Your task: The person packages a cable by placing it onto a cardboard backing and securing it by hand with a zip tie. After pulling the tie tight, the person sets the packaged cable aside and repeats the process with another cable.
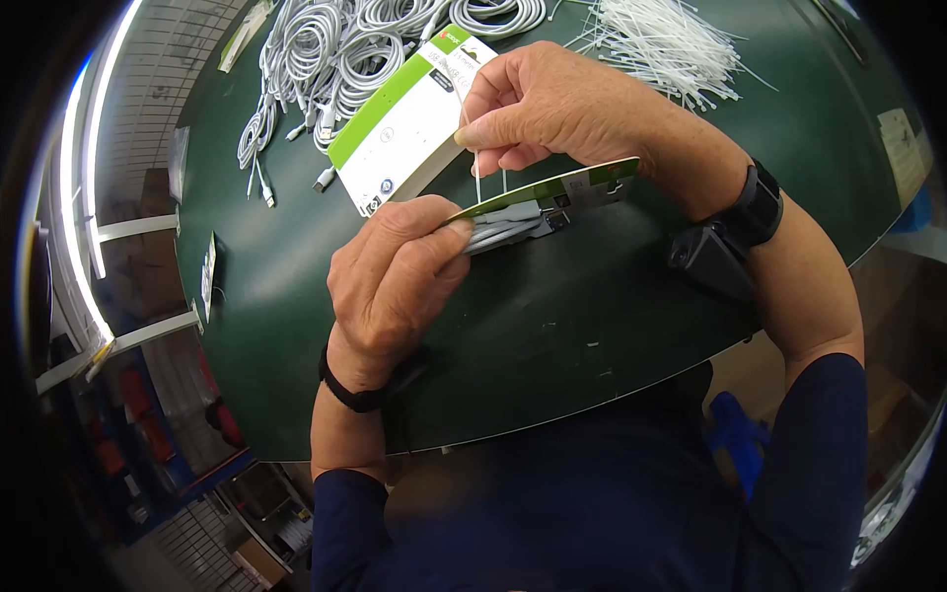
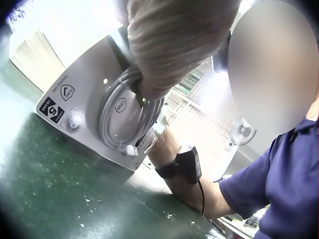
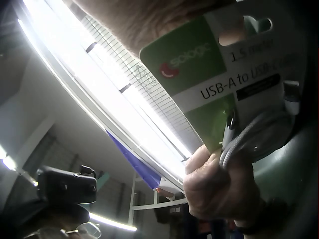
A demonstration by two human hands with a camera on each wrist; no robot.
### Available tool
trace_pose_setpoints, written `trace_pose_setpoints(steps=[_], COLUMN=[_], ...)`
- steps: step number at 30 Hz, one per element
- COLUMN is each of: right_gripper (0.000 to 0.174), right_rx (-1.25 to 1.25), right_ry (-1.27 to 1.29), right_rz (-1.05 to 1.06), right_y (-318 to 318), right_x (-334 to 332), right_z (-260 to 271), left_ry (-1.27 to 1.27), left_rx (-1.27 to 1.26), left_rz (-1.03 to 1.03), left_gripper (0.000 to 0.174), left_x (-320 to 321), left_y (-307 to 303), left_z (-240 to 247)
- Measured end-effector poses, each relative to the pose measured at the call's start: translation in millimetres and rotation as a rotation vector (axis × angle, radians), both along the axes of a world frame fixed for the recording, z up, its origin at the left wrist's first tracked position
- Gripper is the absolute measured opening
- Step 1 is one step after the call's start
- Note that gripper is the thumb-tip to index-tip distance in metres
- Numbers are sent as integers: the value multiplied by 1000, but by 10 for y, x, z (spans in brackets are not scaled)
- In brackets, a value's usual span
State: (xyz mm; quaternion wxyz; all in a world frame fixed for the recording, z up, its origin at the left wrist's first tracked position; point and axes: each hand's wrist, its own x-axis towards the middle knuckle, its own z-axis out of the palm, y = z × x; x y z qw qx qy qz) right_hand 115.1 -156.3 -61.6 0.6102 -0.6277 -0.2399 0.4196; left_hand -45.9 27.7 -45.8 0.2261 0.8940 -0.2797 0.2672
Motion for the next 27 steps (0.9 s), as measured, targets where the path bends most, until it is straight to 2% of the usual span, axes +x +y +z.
trace_pose_setpoints(steps=[9,15,27], right_gripper=[15,14,13], right_rx=[-15,-57,30], right_ry=[24,-121,-150], right_rz=[20,56,76], right_y=[20,9,18], right_x=[-91,-74,-62], right_z=[22,-22,-73], left_ry=[-16,-22,-8], left_rx=[9,10,-5], left_rz=[-22,-21,-28], left_gripper=[28,29,27], left_x=[-13,-9,-11], left_y=[3,2,8], left_z=[-9,-7,0])
